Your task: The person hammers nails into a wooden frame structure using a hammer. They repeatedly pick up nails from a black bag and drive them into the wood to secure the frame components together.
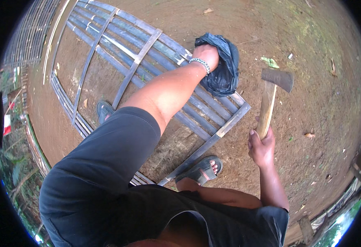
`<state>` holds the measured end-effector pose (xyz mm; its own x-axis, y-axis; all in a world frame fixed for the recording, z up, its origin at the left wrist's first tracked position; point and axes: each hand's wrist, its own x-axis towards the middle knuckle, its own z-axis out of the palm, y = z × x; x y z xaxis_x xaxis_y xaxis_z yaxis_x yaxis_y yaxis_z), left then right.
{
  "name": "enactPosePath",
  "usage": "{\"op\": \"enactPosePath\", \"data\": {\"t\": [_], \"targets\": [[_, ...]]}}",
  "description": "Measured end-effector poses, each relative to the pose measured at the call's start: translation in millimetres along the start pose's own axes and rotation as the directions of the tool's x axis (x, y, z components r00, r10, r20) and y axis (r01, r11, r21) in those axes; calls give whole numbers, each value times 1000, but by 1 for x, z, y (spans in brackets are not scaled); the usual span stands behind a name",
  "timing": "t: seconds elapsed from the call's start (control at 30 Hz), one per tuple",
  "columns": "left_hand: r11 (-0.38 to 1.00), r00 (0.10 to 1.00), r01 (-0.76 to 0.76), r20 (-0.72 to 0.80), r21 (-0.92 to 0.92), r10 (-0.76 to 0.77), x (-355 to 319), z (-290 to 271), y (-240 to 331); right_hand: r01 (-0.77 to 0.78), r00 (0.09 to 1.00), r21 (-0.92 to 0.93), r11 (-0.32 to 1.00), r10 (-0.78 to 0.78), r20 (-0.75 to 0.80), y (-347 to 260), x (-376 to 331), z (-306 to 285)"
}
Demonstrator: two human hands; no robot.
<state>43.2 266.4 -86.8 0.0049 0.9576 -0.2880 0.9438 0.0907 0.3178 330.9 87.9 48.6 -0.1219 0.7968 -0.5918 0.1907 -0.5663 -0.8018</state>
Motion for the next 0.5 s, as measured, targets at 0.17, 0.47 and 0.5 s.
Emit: {"op": "enactPosePath", "data": {"t": [0.17,0.47,0.5], "targets": [[999,1000,-20,14,28,20,-4,2,-4,-12,1000,-34,999,12,9,3,7,5],[995,993,-88,84,52,84,-14,-7,-9,-14,996,-35,999,17,86,-8,19,21],[992,990,-108,98,67,101,-14,-7,-7,-8,996,-41,999,11,85,-6,20,19]]}}
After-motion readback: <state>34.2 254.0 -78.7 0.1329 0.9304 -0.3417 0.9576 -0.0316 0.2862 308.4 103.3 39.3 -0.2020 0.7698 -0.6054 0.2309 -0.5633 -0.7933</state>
